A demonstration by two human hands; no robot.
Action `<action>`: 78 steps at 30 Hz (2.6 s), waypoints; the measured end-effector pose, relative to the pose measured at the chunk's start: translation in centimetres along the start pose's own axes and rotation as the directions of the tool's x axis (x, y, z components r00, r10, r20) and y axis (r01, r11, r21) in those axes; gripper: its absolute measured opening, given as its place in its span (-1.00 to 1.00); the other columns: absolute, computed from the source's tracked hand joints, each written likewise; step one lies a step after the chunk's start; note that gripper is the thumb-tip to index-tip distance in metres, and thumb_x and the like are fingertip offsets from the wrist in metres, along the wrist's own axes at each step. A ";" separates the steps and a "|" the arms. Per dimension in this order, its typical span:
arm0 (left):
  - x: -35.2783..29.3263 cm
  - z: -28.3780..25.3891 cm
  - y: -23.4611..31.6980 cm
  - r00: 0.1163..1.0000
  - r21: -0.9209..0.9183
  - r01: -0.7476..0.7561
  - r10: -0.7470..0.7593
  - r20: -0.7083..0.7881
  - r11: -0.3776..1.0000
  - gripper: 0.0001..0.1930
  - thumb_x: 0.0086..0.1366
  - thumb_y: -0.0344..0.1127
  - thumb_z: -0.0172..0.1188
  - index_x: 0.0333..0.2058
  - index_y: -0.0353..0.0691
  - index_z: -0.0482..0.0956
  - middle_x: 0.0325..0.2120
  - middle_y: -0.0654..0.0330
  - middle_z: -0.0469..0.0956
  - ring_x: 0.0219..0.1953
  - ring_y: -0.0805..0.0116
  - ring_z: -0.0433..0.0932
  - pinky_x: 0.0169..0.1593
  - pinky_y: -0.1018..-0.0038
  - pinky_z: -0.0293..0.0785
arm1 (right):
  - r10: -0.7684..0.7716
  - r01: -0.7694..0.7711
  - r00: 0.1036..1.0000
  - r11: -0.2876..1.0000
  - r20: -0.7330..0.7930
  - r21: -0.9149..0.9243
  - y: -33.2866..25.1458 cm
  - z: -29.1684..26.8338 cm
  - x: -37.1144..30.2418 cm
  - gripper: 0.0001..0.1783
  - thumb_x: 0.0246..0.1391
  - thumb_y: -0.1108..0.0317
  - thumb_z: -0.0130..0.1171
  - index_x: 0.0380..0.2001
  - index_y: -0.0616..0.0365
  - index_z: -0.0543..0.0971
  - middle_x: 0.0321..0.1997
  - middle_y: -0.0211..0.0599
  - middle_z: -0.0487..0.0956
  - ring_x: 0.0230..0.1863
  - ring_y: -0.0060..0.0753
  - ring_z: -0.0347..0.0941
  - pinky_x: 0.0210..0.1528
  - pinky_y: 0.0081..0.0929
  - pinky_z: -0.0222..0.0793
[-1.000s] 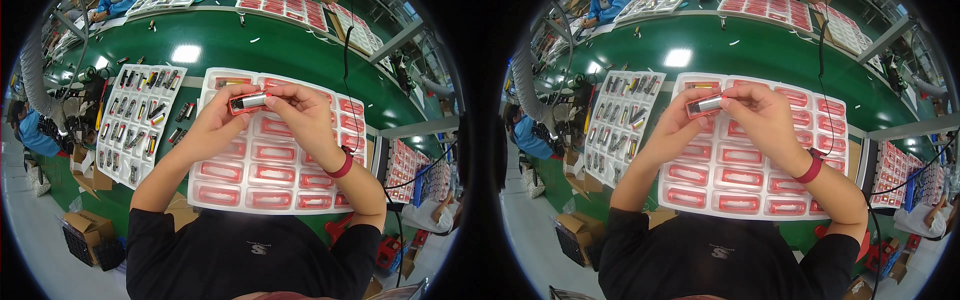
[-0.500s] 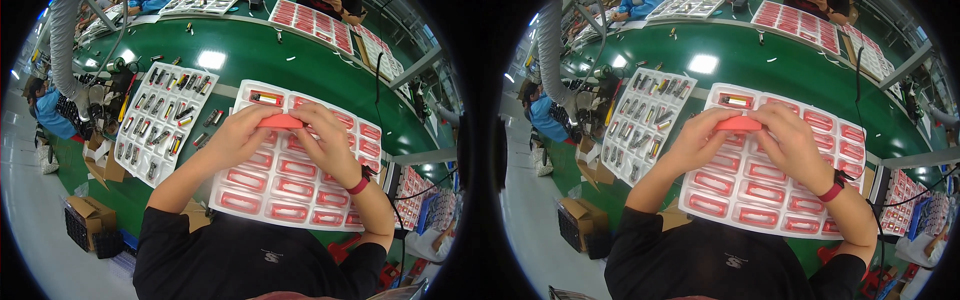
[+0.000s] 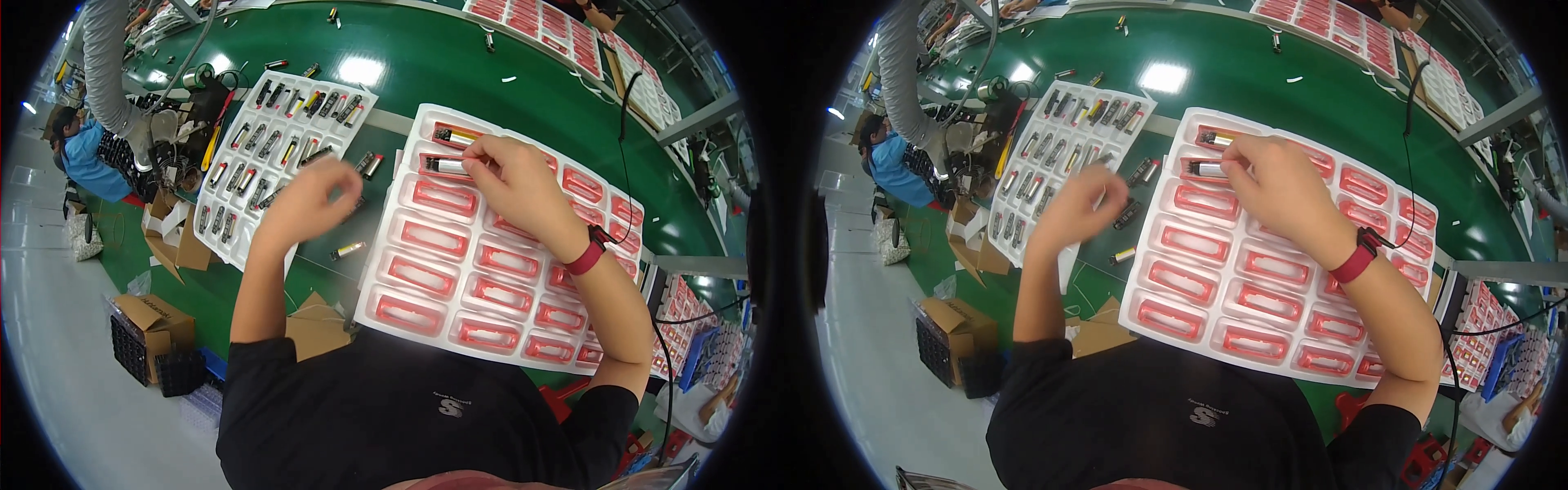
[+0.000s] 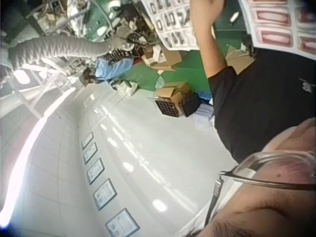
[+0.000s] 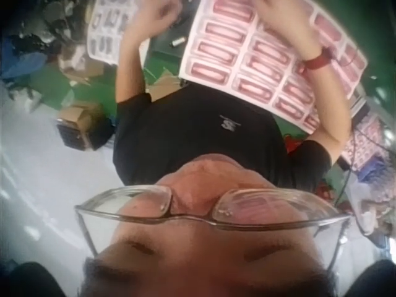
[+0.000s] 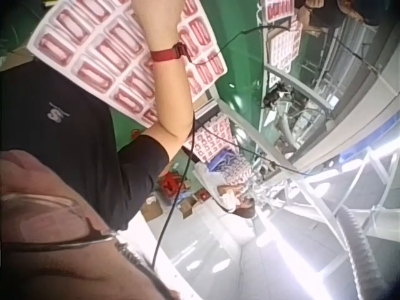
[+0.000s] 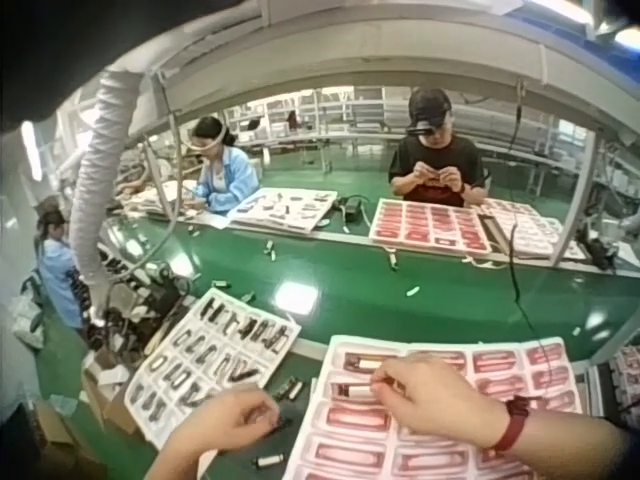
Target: The person assembles electronic components by hand, placing batteries or capacitor units into red plastic housings and organizing them in a tray.
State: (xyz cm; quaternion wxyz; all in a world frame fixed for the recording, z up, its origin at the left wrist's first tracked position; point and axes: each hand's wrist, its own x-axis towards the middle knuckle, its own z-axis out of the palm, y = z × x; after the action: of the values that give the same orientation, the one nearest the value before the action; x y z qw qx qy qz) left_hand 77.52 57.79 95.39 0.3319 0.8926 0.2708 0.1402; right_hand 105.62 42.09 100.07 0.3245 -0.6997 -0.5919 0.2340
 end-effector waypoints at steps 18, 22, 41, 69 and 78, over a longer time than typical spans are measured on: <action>-1.6 0.5 7.0 0.974 -0.119 -0.193 0.176 -0.144 0.974 -0.68 0.17 -0.43 0.41 -0.08 -0.26 0.61 -0.22 0.14 0.58 -0.25 0.31 0.59 -0.21 0.44 0.52 | -0.079 -0.027 0.985 0.806 0.152 0.591 -3.5 -1.1 -3.2 -0.65 0.26 0.48 0.26 0.09 0.29 0.54 -0.01 -0.24 0.60 -0.16 -0.60 0.54 -0.15 -0.62 0.47; 2.6 2.5 12.5 0.858 -0.050 -0.501 0.488 -0.159 0.864 -0.57 0.08 -0.46 0.47 -0.03 -0.25 0.62 -0.17 0.16 0.58 -0.23 0.30 0.60 -0.19 0.45 0.55 | -0.055 -0.044 0.995 0.540 0.087 0.841 -2.1 -0.7 -4.4 -0.68 0.25 0.49 0.26 0.04 0.31 0.50 -0.08 -0.28 0.64 -0.09 -0.54 0.63 -0.08 -0.59 0.59; 4.9 5.6 12.8 0.731 0.068 -0.634 0.625 -0.274 0.771 -0.71 0.05 -0.60 0.36 -0.20 -0.32 0.67 -0.26 0.06 0.70 -0.28 0.16 0.70 -0.23 0.41 0.66 | 0.189 -0.194 0.977 0.572 0.102 0.797 1.1 -4.5 -6.6 -0.82 0.27 0.43 0.27 -0.13 0.31 0.66 -0.20 -0.28 0.70 -0.25 -0.59 0.64 -0.16 -0.66 0.58; 4.6 6.9 11.7 0.979 -0.939 -0.010 0.197 0.062 0.344 -0.47 0.31 -0.73 0.00 0.24 -0.29 0.31 0.21 0.07 0.40 0.26 0.37 0.43 0.33 0.41 0.36 | 0.168 0.045 0.967 0.628 -0.192 0.777 0.0 -2.5 -5.6 -0.81 0.21 0.54 0.30 -0.11 0.29 0.59 -0.17 -0.33 0.66 -0.20 -0.67 0.57 -0.18 -0.71 0.50; 4.2 7.2 12.4 0.985 -0.932 -0.011 0.164 0.052 0.362 -0.58 0.46 -0.56 0.01 0.27 -0.30 0.33 0.18 0.11 0.43 0.07 0.50 0.49 0.21 0.49 0.43 | 0.164 0.022 0.957 0.784 -0.241 0.620 0.1 -1.2 -5.5 -0.71 0.19 0.52 0.33 -0.01 0.28 0.63 -0.17 -0.32 0.66 -0.25 -0.66 0.55 -0.25 -0.67 0.50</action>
State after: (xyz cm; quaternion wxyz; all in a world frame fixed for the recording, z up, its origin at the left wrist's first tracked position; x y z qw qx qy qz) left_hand 88.87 48.68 98.68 0.7860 0.5713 0.0736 0.2246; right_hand 105.47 36.50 100.49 0.6067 -0.6033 -0.4037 0.3241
